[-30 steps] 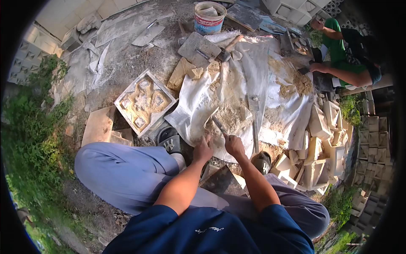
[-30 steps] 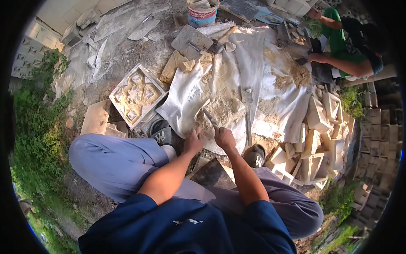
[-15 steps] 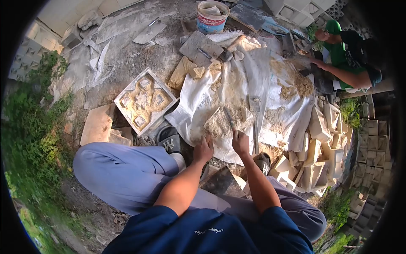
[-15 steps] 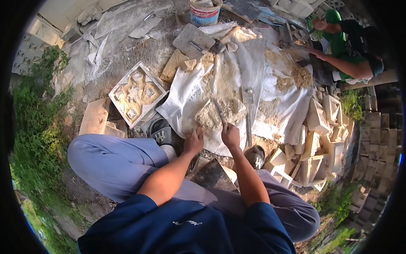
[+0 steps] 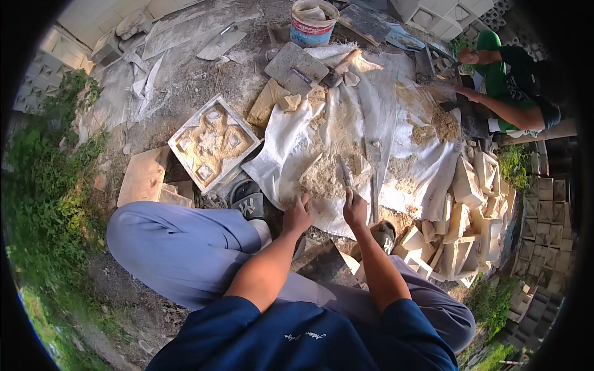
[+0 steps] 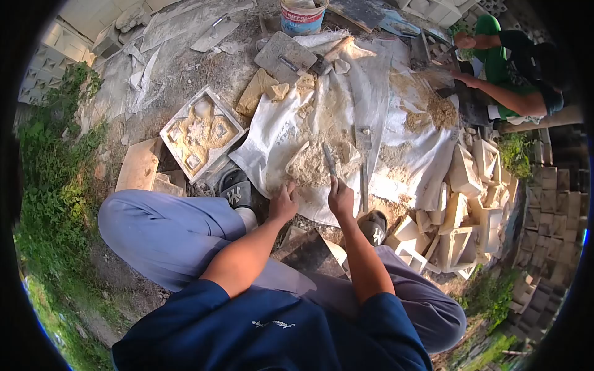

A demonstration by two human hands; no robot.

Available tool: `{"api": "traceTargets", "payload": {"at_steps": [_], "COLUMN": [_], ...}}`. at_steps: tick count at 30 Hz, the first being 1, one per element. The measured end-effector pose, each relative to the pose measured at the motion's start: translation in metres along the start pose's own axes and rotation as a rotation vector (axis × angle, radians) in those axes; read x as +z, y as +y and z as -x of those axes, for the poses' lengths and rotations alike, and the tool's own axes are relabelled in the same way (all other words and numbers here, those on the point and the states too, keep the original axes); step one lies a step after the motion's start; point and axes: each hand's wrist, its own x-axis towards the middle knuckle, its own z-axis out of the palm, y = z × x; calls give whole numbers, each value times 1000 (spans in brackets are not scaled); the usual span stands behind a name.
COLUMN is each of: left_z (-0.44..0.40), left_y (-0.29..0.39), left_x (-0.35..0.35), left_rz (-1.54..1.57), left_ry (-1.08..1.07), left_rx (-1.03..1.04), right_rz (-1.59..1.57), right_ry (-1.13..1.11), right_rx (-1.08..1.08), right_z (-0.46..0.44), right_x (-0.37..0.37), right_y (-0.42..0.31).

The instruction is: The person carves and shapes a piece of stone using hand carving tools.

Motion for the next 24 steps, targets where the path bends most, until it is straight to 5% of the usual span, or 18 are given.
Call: {"api": "traceTargets", "payload": {"at_steps": [5, 11, 15, 19, 24], "left_z": [-4, -2, -4, -5, -3], "left_y": [5, 1, -2, -6, 0], "left_x": [-4, 2, 8, 7, 3], "left_rz": [-10, -7, -15, -24, -21], "left_ry": [-46, 68, 34, 31, 25], "left_rx": [-15, 54, 21, 26, 4], "right_rz": [111, -40, 179, 62, -13], "right_ry": [-164, 16, -102, -95, 122], "right_rx": [151, -73, 24, 123, 278], "right_z": [-3, 3, 11, -7, -20], "right_x": [18, 5, 26, 13, -12], "right_y": [27, -5, 24, 15, 14]}}
